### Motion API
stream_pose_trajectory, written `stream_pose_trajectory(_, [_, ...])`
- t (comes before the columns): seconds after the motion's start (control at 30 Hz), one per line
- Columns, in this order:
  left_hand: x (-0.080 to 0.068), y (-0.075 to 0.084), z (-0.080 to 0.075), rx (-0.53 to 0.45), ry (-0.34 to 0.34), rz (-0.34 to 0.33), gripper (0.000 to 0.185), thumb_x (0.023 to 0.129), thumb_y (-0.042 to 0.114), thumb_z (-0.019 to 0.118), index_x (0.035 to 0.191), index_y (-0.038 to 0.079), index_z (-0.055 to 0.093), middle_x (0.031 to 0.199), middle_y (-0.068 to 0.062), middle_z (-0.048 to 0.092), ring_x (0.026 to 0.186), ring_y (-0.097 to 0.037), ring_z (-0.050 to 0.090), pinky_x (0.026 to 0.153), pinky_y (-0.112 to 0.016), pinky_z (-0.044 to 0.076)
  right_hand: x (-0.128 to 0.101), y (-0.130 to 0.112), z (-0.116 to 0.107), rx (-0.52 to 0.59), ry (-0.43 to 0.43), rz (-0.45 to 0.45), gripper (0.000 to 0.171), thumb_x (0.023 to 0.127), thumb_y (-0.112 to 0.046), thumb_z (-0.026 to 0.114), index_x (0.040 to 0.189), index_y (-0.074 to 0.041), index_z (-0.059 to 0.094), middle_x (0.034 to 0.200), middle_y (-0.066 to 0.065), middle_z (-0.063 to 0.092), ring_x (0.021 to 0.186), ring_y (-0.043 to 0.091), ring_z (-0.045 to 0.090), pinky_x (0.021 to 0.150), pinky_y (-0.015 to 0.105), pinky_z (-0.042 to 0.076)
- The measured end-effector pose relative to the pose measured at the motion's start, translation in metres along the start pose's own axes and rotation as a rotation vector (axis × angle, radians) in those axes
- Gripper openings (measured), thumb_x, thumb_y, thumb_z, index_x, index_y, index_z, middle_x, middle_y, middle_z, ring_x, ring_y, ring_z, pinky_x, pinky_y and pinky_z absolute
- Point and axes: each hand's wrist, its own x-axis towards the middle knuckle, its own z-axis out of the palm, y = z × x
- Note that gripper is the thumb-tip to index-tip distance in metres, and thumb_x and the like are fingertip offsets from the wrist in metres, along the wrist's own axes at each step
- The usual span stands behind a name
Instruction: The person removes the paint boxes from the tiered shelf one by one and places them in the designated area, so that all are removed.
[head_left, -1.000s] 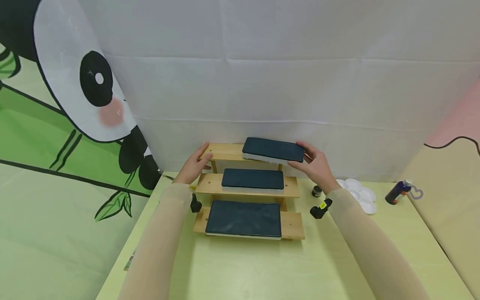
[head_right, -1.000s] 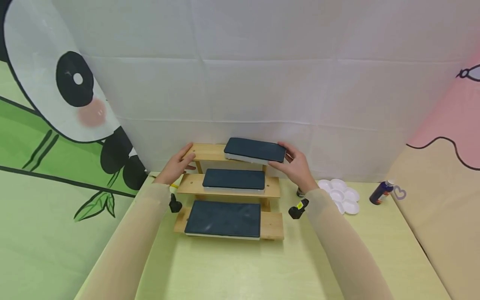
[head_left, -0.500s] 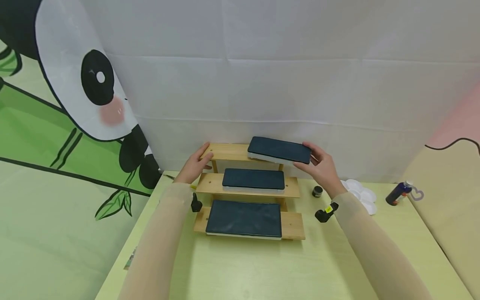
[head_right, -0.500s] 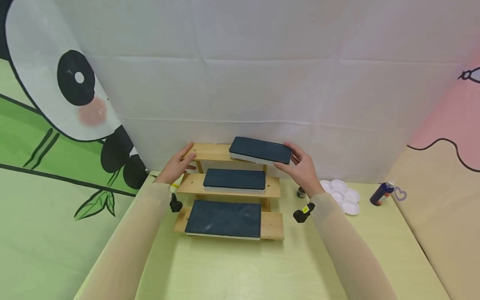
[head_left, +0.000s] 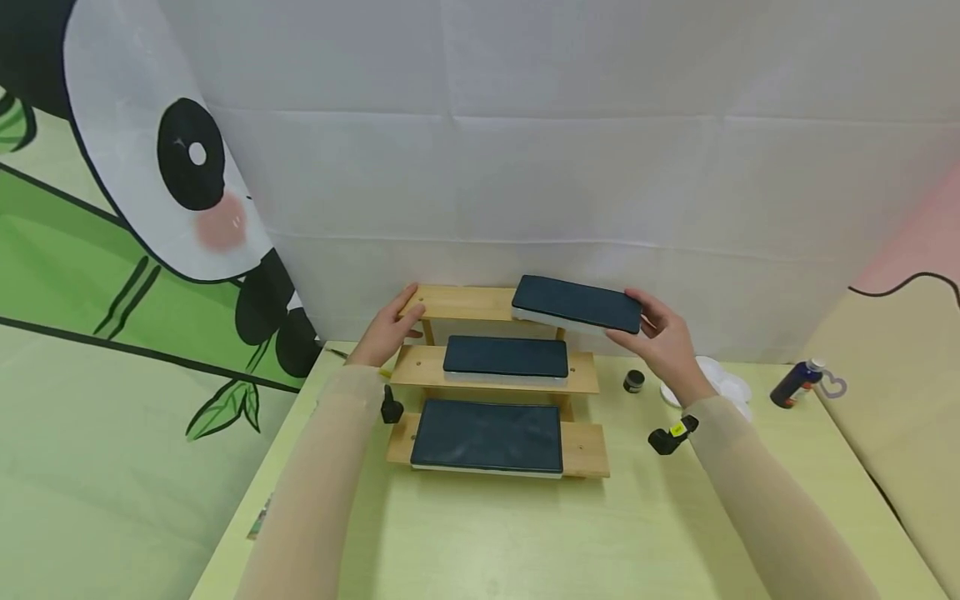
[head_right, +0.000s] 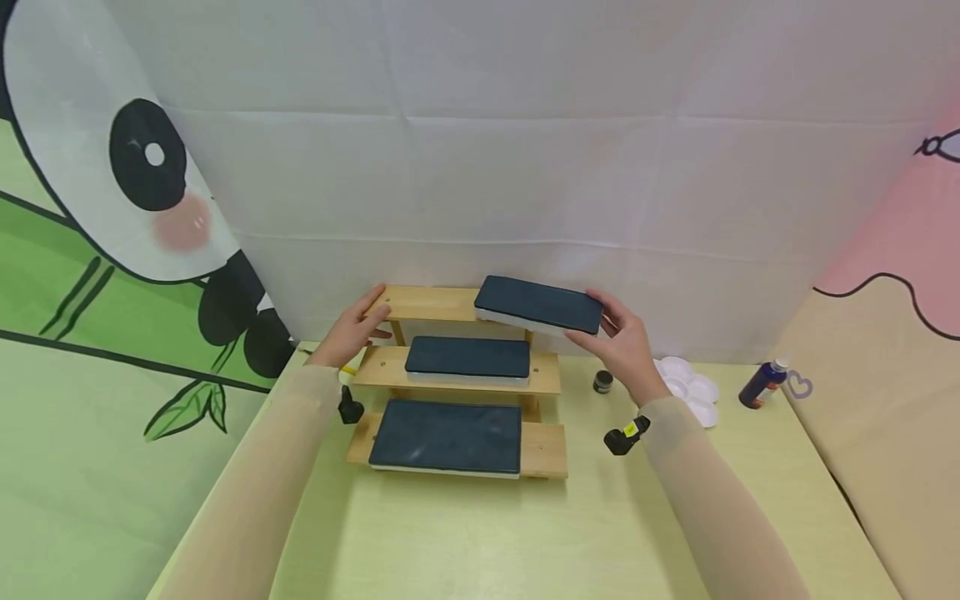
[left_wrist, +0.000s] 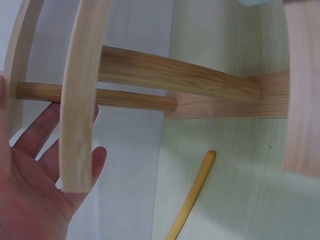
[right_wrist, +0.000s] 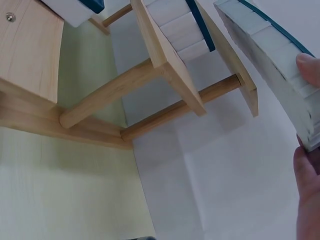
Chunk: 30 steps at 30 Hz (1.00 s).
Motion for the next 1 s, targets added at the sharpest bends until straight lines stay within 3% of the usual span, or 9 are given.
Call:
stream_pose_trajectory(0.33, [0.003, -0.004, 0.000, -0.019, -0.001, 0.003, 0.065, 0.114, 0.027, 0.048, 0.169, 0.017, 0.016, 0.171, -0.018, 0.016, 0.123, -0.056, 0.057, 0.112, -0.066, 0.036, -0.017, 0.004, -0.020, 0.032, 0.018, 0.030, 0.078, 0.089, -0.025, 0.087, 0.157, -0.018, 0.050, 0.153, 0.003, 0.054, 0.137, 0.016, 0.053, 0.106, 0.017, 0.043])
stream_pose_trajectory(0.67, [0.024, -0.046, 0.000, 0.004, 0.025, 0.017, 0.064, 0.113, 0.039, 0.048, 0.168, 0.032, 0.017, 0.173, -0.007, 0.015, 0.121, -0.051, 0.061, 0.112, -0.066, 0.036, -0.035, 0.002, -0.036, 0.099, 0.046, 0.032, 0.075, 0.091, -0.015, 0.085, 0.157, -0.016, 0.050, 0.152, 0.005, 0.055, 0.128, 0.009, 0.060, 0.096, 0.017, 0.051])
stream_pose_trajectory(1.0, [0.023, -0.047, -0.002, 0.037, 0.034, 0.005, 0.067, 0.110, 0.051, 0.049, 0.168, 0.038, 0.017, 0.172, -0.005, 0.019, 0.119, -0.044, 0.064, 0.112, -0.062, 0.039, -0.048, 0.010, -0.051, 0.119, 0.100, 0.010, 0.071, 0.090, -0.006, 0.083, 0.154, -0.016, 0.053, 0.148, 0.004, 0.058, 0.125, 0.007, 0.060, 0.097, 0.015, 0.049])
